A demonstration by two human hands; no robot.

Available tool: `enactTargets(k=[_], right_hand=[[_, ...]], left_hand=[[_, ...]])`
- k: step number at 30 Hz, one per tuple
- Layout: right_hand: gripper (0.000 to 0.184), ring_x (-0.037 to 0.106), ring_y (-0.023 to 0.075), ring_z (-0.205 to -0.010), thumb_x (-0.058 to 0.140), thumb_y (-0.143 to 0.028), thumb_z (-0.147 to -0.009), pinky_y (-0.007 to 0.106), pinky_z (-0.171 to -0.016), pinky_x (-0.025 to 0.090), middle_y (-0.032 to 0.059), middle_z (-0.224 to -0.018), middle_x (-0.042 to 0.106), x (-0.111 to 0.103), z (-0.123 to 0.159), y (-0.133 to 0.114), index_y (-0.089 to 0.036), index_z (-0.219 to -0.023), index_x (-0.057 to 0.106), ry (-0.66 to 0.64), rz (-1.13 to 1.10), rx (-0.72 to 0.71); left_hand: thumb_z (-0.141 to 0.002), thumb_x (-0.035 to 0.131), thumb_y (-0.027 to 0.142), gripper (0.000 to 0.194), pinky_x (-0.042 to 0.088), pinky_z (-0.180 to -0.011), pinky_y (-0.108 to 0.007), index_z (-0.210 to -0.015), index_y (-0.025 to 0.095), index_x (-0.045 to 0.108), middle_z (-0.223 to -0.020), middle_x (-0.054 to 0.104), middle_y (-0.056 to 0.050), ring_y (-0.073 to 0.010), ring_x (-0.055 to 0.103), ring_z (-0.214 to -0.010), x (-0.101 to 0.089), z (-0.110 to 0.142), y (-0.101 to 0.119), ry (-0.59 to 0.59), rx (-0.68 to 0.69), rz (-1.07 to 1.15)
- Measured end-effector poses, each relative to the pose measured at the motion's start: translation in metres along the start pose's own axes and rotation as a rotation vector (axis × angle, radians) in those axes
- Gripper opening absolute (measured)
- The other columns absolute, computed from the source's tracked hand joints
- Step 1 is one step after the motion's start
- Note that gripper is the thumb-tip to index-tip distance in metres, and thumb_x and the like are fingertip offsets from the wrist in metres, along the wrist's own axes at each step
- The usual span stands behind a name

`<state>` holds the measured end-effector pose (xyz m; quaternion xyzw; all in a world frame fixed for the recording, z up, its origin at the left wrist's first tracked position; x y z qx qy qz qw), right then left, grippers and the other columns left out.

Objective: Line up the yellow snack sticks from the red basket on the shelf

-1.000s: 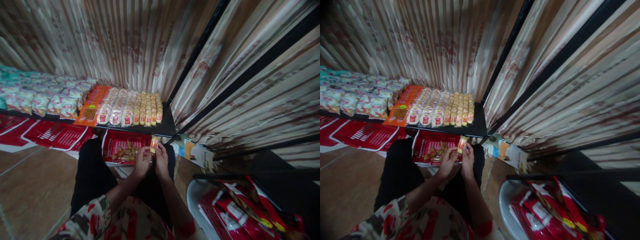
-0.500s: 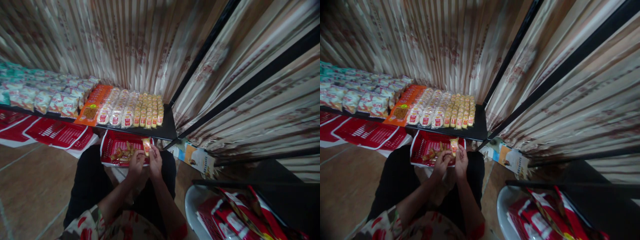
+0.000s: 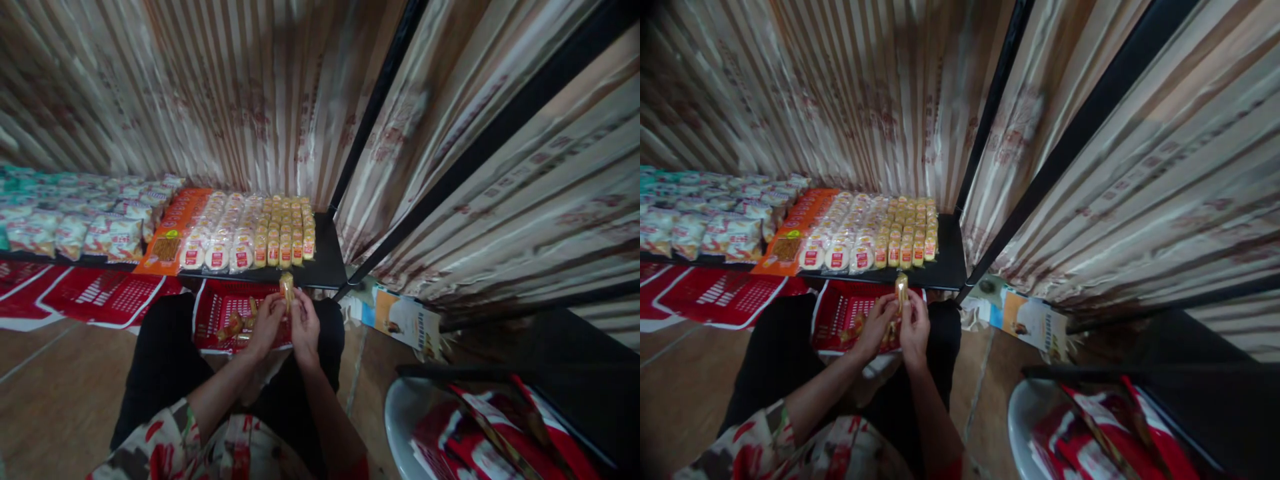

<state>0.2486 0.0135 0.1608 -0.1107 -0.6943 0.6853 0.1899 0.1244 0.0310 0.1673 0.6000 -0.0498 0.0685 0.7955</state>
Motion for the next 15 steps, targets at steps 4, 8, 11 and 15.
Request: enactTargets(k=[4, 8, 11, 15], right_hand=[[0.034, 0.062, 0.02, -0.102, 0.055, -0.039, -0.083, 0.035, -0.088, 0.05, 0.0094, -0.114, 0.063, 0.005, -0.01, -0.013, -0.019, -0.11, 0.063, -0.015, 0.09, -0.097], [0.031, 0.062, 0.019, -0.098, 0.056, -0.037, -0.082, 0.034, -0.085, 0.052, 0.0095, -0.112, 0.062, 0.007, -0.02, -0.019, -0.02, -0.108, 0.064, -0.025, 0.126, -0.126], [0.031, 0.063, 0.0187, -0.096, 0.056, -0.037, -0.083, 0.033, -0.083, 0.053, 0.0098, -0.112, 0.062, 0.016, -0.029, -0.015, -0.02, -0.108, 0.063, -0.059, 0.089, -0.118], [0.029, 0.063, 0.018, -0.093, 0.056, -0.035, -0.083, 0.032, -0.081, 0.053, 0.0091, -0.11, 0.062, 0.034, -0.038, -0.01, -0.02, -0.107, 0.062, -0.091, 0.07, -0.108]], left_hand=[[-0.068, 0.068, 0.049, 0.042, 0.052, -0.081, -0.033, -0.095, 0.016, 0.062, -0.092, 0.072, -0.008, -0.0207, 0.067, -0.087, 0.008, -0.009, 0.01, -0.037, 0.0, 0.037], [-0.069, 0.067, 0.046, 0.043, 0.051, -0.081, -0.032, -0.097, 0.016, 0.061, -0.09, 0.072, -0.007, -0.0206, 0.067, -0.087, 0.013, -0.021, 0.009, -0.049, -0.015, 0.06], [-0.068, 0.066, 0.045, 0.042, 0.051, -0.079, -0.03, -0.096, 0.015, 0.062, -0.088, 0.071, -0.007, -0.0201, 0.067, -0.085, 0.006, -0.032, 0.009, -0.002, -0.013, 0.028], [-0.069, 0.065, 0.042, 0.039, 0.052, -0.078, -0.03, -0.097, 0.015, 0.062, -0.088, 0.071, -0.006, -0.0194, 0.067, -0.084, -0.009, -0.04, 0.019, 0.064, 0.025, 0.026]])
Point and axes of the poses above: each hand's wrist, its own z-axis away from the middle knuckle, its own x-axis out of the palm, y = z × x, the point moved 10 cm from there along -z, towards the middle knuckle
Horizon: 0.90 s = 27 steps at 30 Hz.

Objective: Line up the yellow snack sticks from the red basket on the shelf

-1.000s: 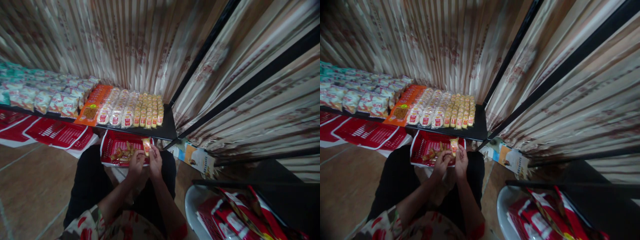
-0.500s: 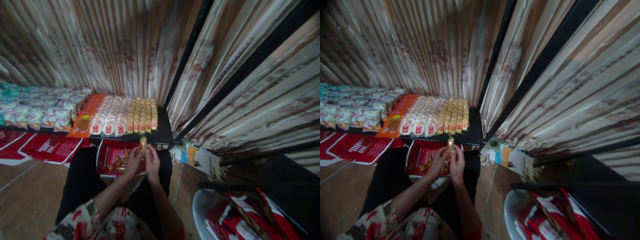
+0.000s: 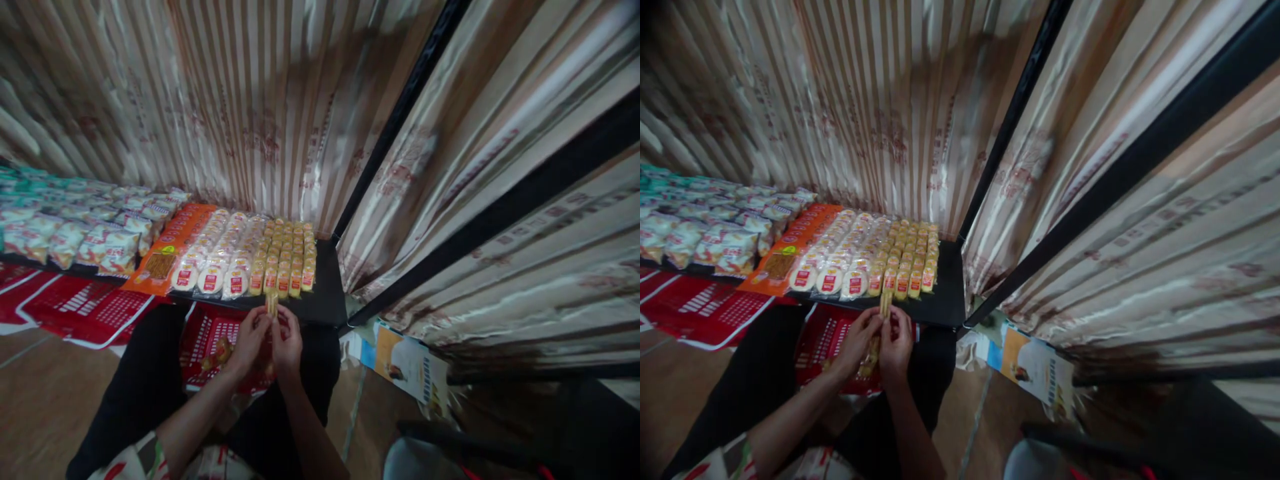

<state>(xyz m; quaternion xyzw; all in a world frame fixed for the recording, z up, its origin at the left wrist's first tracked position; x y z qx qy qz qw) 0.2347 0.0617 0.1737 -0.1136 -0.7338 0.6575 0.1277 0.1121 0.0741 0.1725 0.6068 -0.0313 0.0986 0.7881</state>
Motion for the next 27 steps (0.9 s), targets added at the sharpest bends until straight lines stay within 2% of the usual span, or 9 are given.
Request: enactTargets(k=[3, 6, 11, 18, 21, 27], right_hand=[[0.029, 0.063, 0.0179, -0.094, 0.056, -0.034, -0.083, 0.032, -0.081, 0.052, 0.0082, -0.108, 0.062, 0.009, -0.005, -0.001, -0.021, -0.108, 0.061, -0.032, 0.022, -0.003], [0.027, 0.062, 0.0178, -0.094, 0.055, -0.033, -0.083, 0.03, -0.077, 0.052, 0.0075, -0.108, 0.062, 0.006, -0.009, -0.005, -0.022, -0.107, 0.063, -0.066, 0.058, -0.016], [0.027, 0.063, 0.0179, -0.093, 0.056, -0.035, -0.083, 0.03, -0.077, 0.053, 0.0083, -0.108, 0.063, -0.019, -0.011, -0.004, -0.02, -0.104, 0.064, -0.027, 0.026, 0.012], [0.041, 0.065, 0.0191, -0.098, 0.061, -0.039, -0.08, 0.033, -0.086, 0.052, 0.0109, -0.113, 0.066, -0.045, -0.003, 0.013, -0.018, -0.114, 0.055, 0.045, -0.139, 0.186], [0.043, 0.065, 0.0194, -0.099, 0.066, -0.038, -0.076, 0.034, -0.088, 0.052, 0.0109, -0.113, 0.066, -0.058, -0.002, 0.016, -0.018, -0.112, 0.054, 0.098, -0.148, 0.191], [0.041, 0.066, 0.0193, -0.095, 0.064, -0.041, -0.075, 0.032, -0.084, 0.053, 0.01, -0.106, 0.068, -0.079, -0.005, 0.018, -0.017, -0.107, 0.055, 0.194, -0.105, 0.181]], left_hand=[[-0.067, 0.067, 0.042, 0.039, 0.052, -0.077, -0.031, -0.095, 0.015, 0.063, -0.087, 0.072, -0.006, -0.02, 0.067, -0.085, -0.006, -0.001, 0.006, 0.034, 0.009, 0.017], [-0.066, 0.068, 0.043, 0.039, 0.052, -0.077, -0.03, -0.093, 0.015, 0.063, -0.089, 0.072, -0.006, -0.0205, 0.068, -0.086, -0.003, 0.0, 0.005, 0.044, -0.009, 0.023], [-0.069, 0.066, 0.043, 0.039, 0.052, -0.076, -0.031, -0.096, 0.015, 0.063, -0.088, 0.072, -0.007, -0.0202, 0.068, -0.084, 0.019, 0.001, -0.006, -0.012, -0.062, 0.022], [-0.07, 0.066, 0.043, 0.035, 0.052, -0.079, -0.032, -0.092, 0.016, 0.064, -0.09, 0.072, -0.007, -0.0208, 0.067, -0.086, 0.043, 0.006, -0.012, -0.031, -0.031, -0.007], [-0.068, 0.066, 0.043, 0.035, 0.052, -0.076, -0.031, -0.091, 0.016, 0.064, -0.089, 0.072, -0.007, -0.0206, 0.067, -0.085, 0.052, 0.009, -0.015, -0.051, -0.047, 0.001], [-0.068, 0.062, 0.034, 0.028, 0.05, -0.071, -0.028, -0.089, 0.016, 0.065, -0.086, 0.071, -0.006, -0.0188, 0.064, -0.081, 0.07, 0.008, -0.014, -0.095, -0.058, -0.011]])
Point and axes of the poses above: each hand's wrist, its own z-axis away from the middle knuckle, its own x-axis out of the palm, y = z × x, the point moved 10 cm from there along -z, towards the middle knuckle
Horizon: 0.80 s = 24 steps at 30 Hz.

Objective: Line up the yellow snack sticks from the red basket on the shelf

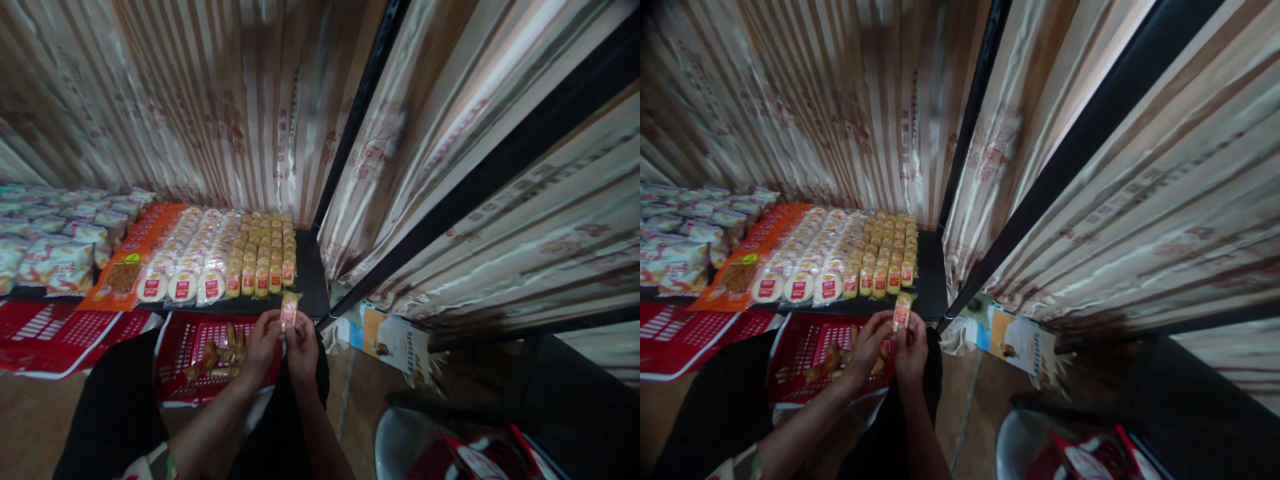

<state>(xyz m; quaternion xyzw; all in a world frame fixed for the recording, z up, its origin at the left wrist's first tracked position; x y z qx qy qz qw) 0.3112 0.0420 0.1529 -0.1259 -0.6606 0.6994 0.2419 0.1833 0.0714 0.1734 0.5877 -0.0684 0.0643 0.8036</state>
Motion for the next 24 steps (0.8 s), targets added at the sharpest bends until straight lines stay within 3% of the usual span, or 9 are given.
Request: enactTargets(k=[11, 18, 24], right_hand=[[0.042, 0.064, 0.0205, -0.103, 0.061, -0.038, -0.075, 0.034, -0.09, 0.05, 0.0113, -0.116, 0.065, 0.005, -0.031, -0.01, -0.018, -0.112, 0.054, 0.033, 0.0, -0.025], [0.045, 0.065, 0.0202, -0.099, 0.066, -0.037, -0.072, 0.035, -0.087, 0.052, 0.011, -0.111, 0.066, 0.021, -0.06, -0.013, -0.017, -0.11, 0.052, 0.027, -0.131, -0.064], [0.046, 0.064, 0.0203, -0.102, 0.066, -0.038, -0.07, 0.038, -0.095, 0.047, 0.0112, -0.111, 0.066, 0.017, -0.074, -0.011, -0.017, -0.109, 0.053, 0.041, -0.158, -0.051]], left_hand=[[-0.074, 0.054, 0.02, 0.021, 0.045, -0.091, -0.034, -0.091, 0.017, 0.066, -0.1, 0.065, -0.009, -0.0202, 0.061, -0.096, 0.012, -0.028, 0.021, 0.051, 0.157, -0.189], [-0.072, 0.06, 0.022, 0.019, 0.048, -0.088, -0.035, -0.089, 0.021, 0.068, -0.097, 0.067, -0.006, -0.0211, 0.061, -0.096, 0.016, -0.056, 0.035, 0.04, 0.18, -0.196], [-0.075, 0.057, 0.022, 0.022, 0.05, -0.088, -0.038, -0.093, 0.021, 0.069, -0.104, 0.063, -0.008, -0.0238, 0.058, -0.102, 0.025, -0.061, 0.044, 0.074, 0.205, -0.31]])
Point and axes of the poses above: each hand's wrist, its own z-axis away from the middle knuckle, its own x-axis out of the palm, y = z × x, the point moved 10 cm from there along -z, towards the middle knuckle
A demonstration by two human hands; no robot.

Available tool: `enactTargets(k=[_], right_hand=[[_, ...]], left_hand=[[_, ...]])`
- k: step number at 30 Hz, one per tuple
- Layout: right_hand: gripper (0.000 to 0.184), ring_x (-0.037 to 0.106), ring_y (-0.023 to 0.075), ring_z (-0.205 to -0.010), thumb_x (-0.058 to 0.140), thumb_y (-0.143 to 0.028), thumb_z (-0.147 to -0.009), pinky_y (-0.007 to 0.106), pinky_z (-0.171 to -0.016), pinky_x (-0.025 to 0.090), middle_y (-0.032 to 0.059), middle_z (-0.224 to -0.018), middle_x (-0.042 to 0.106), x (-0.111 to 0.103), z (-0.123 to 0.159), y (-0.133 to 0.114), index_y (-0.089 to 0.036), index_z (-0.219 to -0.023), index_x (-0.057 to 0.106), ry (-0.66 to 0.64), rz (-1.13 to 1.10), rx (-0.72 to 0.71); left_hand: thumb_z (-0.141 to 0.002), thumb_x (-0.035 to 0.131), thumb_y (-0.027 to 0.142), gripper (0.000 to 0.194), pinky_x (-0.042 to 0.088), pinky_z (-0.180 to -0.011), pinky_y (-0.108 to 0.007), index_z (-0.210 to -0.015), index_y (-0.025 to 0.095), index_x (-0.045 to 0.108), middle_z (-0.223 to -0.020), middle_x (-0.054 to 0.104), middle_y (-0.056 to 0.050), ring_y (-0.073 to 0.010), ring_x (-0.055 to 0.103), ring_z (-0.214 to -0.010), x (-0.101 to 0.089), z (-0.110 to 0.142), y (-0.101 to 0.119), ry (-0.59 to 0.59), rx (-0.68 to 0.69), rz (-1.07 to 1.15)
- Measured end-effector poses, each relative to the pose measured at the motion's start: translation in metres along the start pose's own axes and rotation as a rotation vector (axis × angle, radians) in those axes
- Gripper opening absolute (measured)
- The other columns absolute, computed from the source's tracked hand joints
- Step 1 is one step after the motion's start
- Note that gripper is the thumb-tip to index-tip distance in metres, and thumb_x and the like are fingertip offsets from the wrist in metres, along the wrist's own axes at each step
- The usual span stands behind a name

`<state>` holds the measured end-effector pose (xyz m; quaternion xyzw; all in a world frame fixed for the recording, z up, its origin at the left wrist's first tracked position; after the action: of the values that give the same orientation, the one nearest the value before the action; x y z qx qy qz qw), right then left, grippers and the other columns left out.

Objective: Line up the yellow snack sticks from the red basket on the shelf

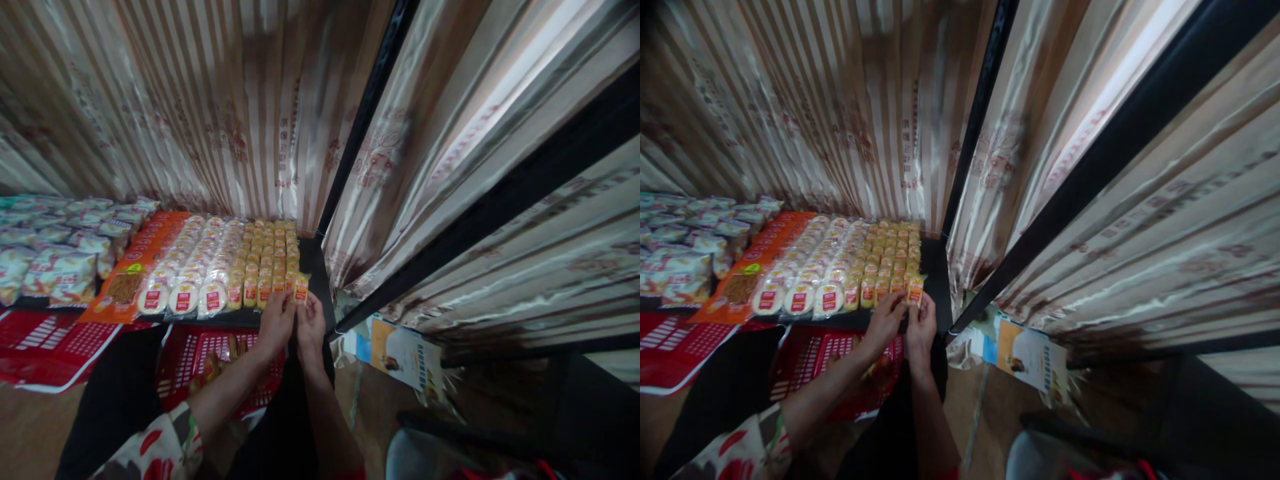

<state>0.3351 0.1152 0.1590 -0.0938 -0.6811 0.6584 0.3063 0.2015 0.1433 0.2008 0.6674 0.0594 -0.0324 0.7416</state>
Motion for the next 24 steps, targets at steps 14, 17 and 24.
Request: enactTargets(k=[14, 17, 24], right_hand=[[0.041, 0.064, 0.0186, -0.099, 0.063, -0.041, -0.074, 0.035, -0.092, 0.048, 0.0086, -0.107, 0.068, -0.014, 0.012, 0.013, -0.017, -0.106, 0.057, 0.039, -0.033, 0.072], [0.042, 0.064, 0.0178, -0.098, 0.062, -0.043, -0.076, 0.034, -0.09, 0.049, 0.0082, -0.107, 0.067, -0.021, 0.018, 0.017, -0.017, -0.108, 0.057, 0.056, -0.059, 0.078], [0.048, 0.063, 0.0173, -0.102, 0.066, -0.039, -0.075, 0.033, -0.091, 0.048, 0.0082, -0.117, 0.064, -0.045, 0.031, -0.005, -0.02, -0.117, 0.053, 0.109, 0.003, 0.0]], left_hand=[[-0.078, 0.054, 0.02, 0.022, 0.045, -0.095, -0.036, -0.094, 0.021, 0.069, -0.1, 0.065, -0.007, -0.0219, 0.059, -0.1, 0.003, 0.016, -0.002, -0.041, 0.051, -0.118], [-0.081, 0.051, 0.021, 0.023, 0.045, -0.093, -0.035, -0.094, 0.02, 0.07, -0.098, 0.065, -0.007, -0.0205, 0.059, -0.097, 0.007, 0.023, -0.005, -0.088, 0.065, -0.157], [-0.083, 0.049, 0.026, 0.029, 0.051, -0.082, -0.029, -0.106, 0.019, 0.065, -0.11, 0.062, -0.009, -0.019, 0.06, -0.099, 0.03, 0.045, -0.024, -0.212, -0.088, 0.044]])
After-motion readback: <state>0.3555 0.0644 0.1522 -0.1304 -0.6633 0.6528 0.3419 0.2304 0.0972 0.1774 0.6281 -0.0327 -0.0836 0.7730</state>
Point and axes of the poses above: each hand's wrist, its own z-axis away from the middle knuckle, its own x-axis out of the palm, y = z × x, the point moved 10 cm from there along -z, towards the middle knuckle
